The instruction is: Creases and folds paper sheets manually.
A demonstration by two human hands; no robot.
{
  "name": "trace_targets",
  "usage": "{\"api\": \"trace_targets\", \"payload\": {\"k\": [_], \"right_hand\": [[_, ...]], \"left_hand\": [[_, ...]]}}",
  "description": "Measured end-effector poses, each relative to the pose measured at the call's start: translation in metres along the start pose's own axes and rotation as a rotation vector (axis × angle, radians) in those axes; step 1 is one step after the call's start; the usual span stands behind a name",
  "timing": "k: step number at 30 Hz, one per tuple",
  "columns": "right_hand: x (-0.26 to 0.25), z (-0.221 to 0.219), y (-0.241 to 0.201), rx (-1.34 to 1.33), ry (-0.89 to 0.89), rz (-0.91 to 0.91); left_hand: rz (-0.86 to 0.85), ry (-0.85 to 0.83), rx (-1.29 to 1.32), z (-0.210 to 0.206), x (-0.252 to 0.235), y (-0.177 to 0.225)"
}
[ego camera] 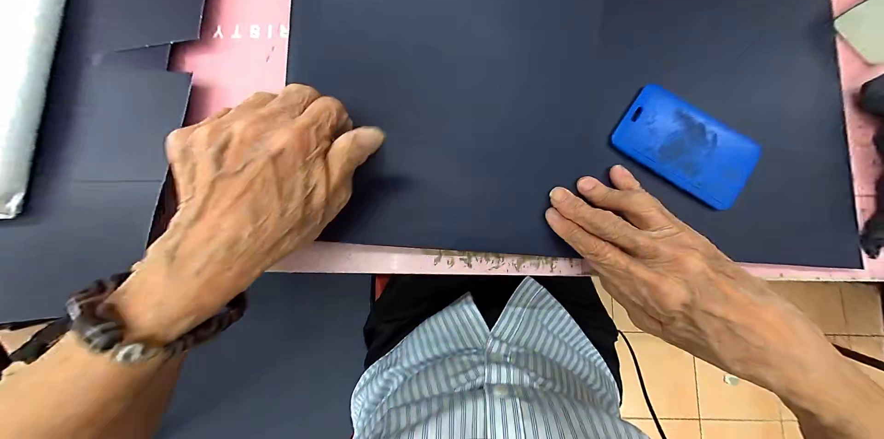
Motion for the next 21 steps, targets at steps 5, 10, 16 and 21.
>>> {"api": "trace_targets", "payload": {"k": [5,10,16,21], "right_hand": [[-0.001,-0.008,0.007,0.010,0.152,-0.047],[0.002,-0.015,0.016,-0.071,0.227,-0.126],[0.004,-0.016,0.018,-0.041,0.179,-0.222],[0.003,-0.016,0.018,-0.024,0.167,-0.230]], "left_hand": [[-0.025,0.051,0.047,-0.026,-0.028,-0.002],[0.028,0.017,0.003,-0.041,-0.032,-0.009],[0.053,-0.043,0.013,-0.045,-0.032,-0.010],[0.037,-0.066,-0.031,-0.040,-0.035,-0.011]]}}
Point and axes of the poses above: each hand's wrist, its own x-axis away from the middle knuckle, its own z-axis out of the back of the hand, y = z × x, the point moved 3 cm from there along -x, towards the middle knuckle, and after that the axes turned 9 degrees about z, right-handed, at the moved point
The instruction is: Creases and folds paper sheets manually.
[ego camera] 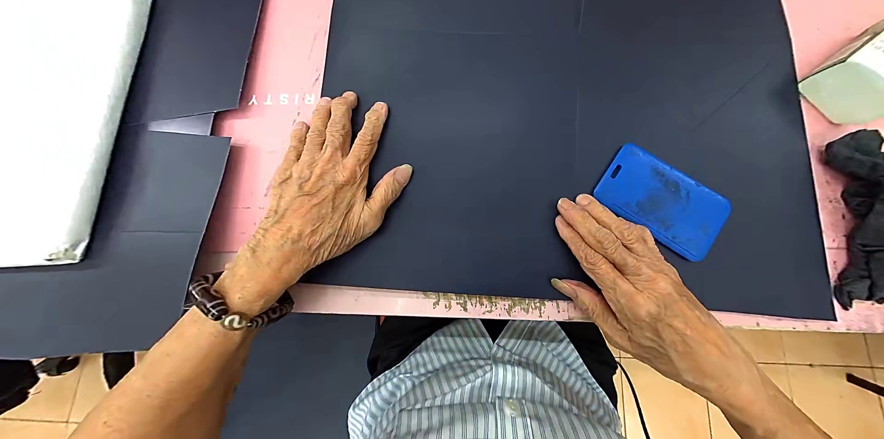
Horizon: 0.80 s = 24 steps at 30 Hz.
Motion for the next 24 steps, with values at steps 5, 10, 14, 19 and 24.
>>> {"api": "trace_targets", "payload": {"k": [5,10,14,19,24], "right_hand": [[0.0007,-0.0002,0.0021,-0.029,0.024,0.021],[0.0018,-0.0001,0.0036,-0.088,0.044,0.008],[0.0025,0.0003,0.0042,-0.113,0.050,0.008],[0.0035,0.0001,0.0055,-0.137,0.061,0.010],[-0.0016,0.0017,0.0025,-0.115,0.033,-0.002]], "left_hand": [[0.013,0.023,0.080,0.0008,-0.0088,0.0038],[0.050,0.033,0.101,-0.0034,-0.0078,0.0030],[0.047,0.025,0.080,-0.0051,-0.0075,0.0022],[0.041,0.023,0.085,-0.0061,-0.0074,0.0012],[0.019,0.002,0.061,-0.0062,-0.0079,0.0009]]}}
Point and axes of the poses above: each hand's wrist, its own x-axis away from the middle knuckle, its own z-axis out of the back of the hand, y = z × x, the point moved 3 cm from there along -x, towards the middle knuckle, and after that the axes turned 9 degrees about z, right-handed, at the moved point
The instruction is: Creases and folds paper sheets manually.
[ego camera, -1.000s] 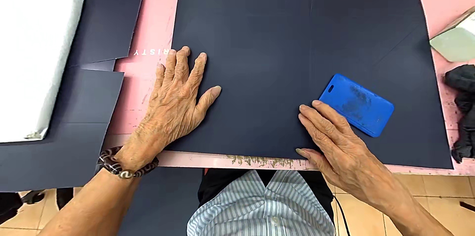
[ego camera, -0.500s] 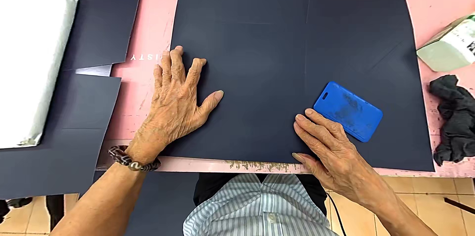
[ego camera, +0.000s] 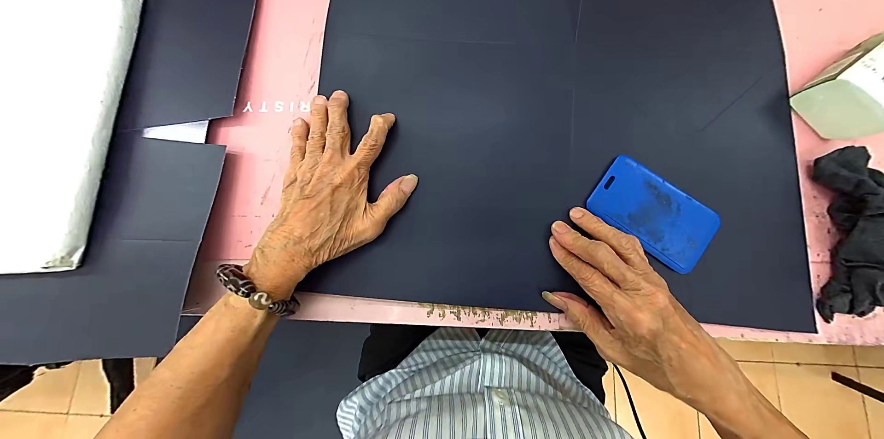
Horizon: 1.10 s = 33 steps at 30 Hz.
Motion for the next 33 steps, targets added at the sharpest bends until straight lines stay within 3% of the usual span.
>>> {"api": "trace_targets", "payload": {"k": [4,6,9,13,17,22,26,30,33], "right_hand": [[-0.017,0.029,-0.001,0.096,0.045,-0.009],[-0.019,0.052,0.014,0.240,0.061,-0.164],[-0.006,0.059,0.045,0.370,-0.079,-0.312],[-0.012,0.058,0.038,0.394,-0.265,-0.217],[-0.066,0.054,0.039,0.362,-0.274,-0.133],[-0.203,0.008,0.046,0.249,-0.138,0.304],[-0.304,-0.066,0.047,0.211,-0.174,0.326],[-0.341,-0.096,0.046,0.283,-0.260,0.292],[-0.326,-0.097,0.021,0.283,-0.257,0.325]], "left_hand": [[0.002,-0.014,-0.035,0.000,0.000,0.000],[0.026,-0.024,-0.035,0.001,0.001,0.001],[0.045,-0.018,-0.023,0.002,0.000,0.005],[0.072,0.019,0.013,0.001,0.002,0.009],[0.084,0.023,0.015,0.002,-0.002,0.009],[0.085,0.009,0.061,0.001,-0.001,0.011],[0.092,0.044,0.079,0.000,0.000,0.011],[0.108,0.040,0.098,0.001,0.000,0.013],[0.095,0.203,0.096,0.004,0.004,0.014]]}}
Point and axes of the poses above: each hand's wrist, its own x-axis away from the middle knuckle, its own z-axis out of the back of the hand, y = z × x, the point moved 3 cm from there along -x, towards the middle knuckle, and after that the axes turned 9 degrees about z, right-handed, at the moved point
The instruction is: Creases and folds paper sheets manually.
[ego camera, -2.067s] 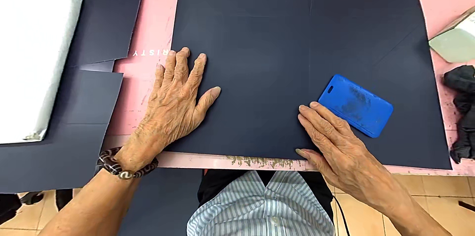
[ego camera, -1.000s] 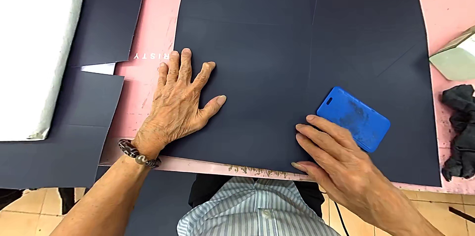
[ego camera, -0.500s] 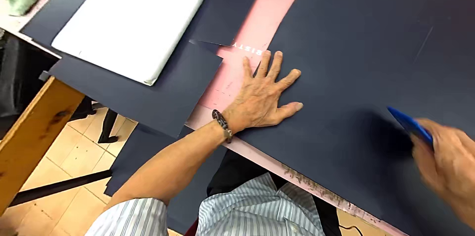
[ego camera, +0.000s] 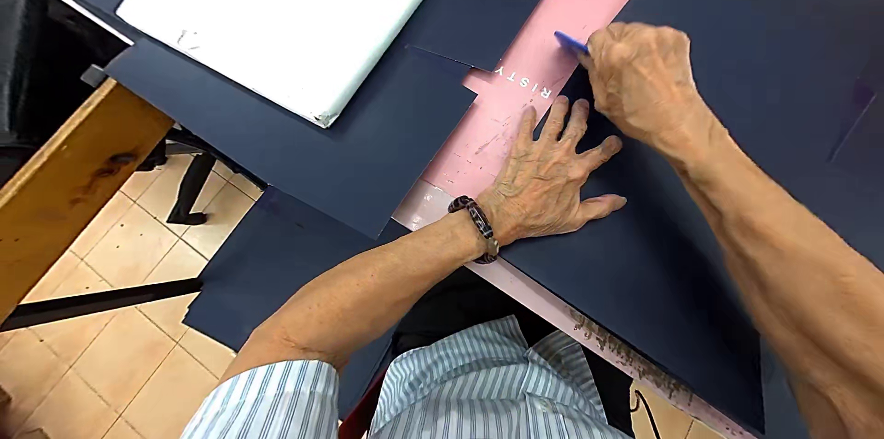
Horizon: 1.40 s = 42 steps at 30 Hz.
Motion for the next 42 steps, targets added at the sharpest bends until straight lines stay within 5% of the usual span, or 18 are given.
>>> {"api": "trace_targets", "payload": {"k": [4,9,15,26,37,42], "right_hand": [[0.024,0.006,-0.041,-0.083,0.016,0.092],[0.023,0.009,-0.049,-0.054,-0.139,0.007],[0.023,0.004,-0.056,-0.013,-0.120,0.043],[0.068,0.012,-0.164,-0.042,-0.049,0.178],[0.075,0.020,-0.176,-0.057,-0.141,0.228],[0.072,0.018,-0.168,-0.117,-0.125,0.321]], "left_hand": [[-0.123,0.315,0.030,0.004,0.006,0.003],[-0.075,0.112,0.139,0.037,0.056,0.012],[-0.037,0.049,-0.104,0.040,0.163,0.016],[-0.136,-0.003,-0.116,0.025,0.168,0.003],[-0.203,-0.136,0.014,0.039,0.171,-0.004],[0.062,0.219,0.475,0.077,0.162,-0.033]]}}
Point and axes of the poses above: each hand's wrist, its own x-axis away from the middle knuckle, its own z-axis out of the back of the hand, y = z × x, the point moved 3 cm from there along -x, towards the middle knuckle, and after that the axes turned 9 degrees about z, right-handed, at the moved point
